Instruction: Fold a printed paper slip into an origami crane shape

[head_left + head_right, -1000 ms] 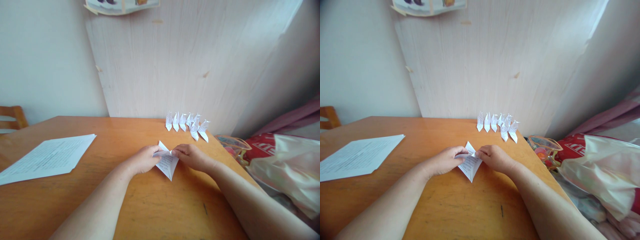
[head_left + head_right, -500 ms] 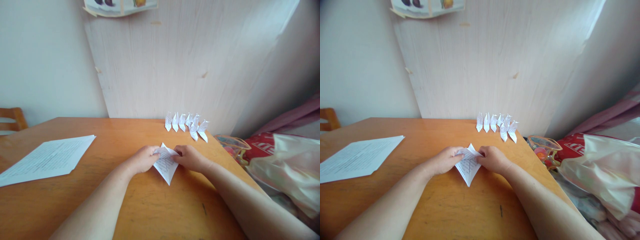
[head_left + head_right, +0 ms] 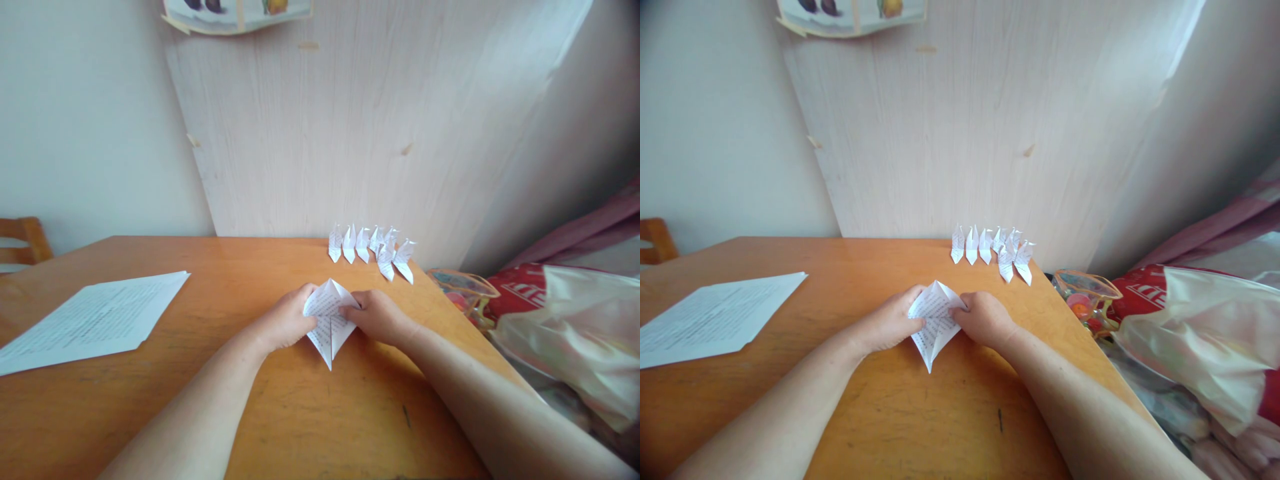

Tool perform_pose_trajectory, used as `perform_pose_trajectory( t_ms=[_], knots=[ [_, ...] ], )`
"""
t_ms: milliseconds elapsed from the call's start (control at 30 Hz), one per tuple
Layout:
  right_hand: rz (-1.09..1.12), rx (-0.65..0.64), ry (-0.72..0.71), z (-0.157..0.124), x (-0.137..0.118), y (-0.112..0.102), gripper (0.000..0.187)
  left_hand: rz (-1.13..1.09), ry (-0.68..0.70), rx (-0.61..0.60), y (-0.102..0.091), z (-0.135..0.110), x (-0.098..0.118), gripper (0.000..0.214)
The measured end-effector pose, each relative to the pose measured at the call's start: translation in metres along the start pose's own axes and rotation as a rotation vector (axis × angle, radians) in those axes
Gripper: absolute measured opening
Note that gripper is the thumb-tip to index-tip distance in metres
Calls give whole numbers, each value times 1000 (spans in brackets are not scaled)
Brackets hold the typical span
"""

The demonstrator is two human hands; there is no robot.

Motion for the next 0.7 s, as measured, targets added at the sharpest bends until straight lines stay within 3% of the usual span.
perform_pose_trajectory(
  t_ms=[200,300,533,700],
  knots=[
    [-69,10,-9,-2,-4,0,20,67,-1,47,-3,2,-5,47],
    [-167,82,-71,-8,-14,-6,8,86,22,78,-3,3,-4,44],
    [-282,94,-215,-21,-38,-1,14,-25,47,73,6,4,-4,48],
    [-329,122,-134,-19,-33,-2,15,62,44,99,2,1,-6,56]
  ],
)
Point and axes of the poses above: each hand's wrist, its own z-axis towards the middle knuckle, its own y-axis out of the palm, x = y × z, the point moved 10 cm from there along z, towards the middle knuckle, and after that the axes turned 12 degrees about y, right-handed, at the moved point
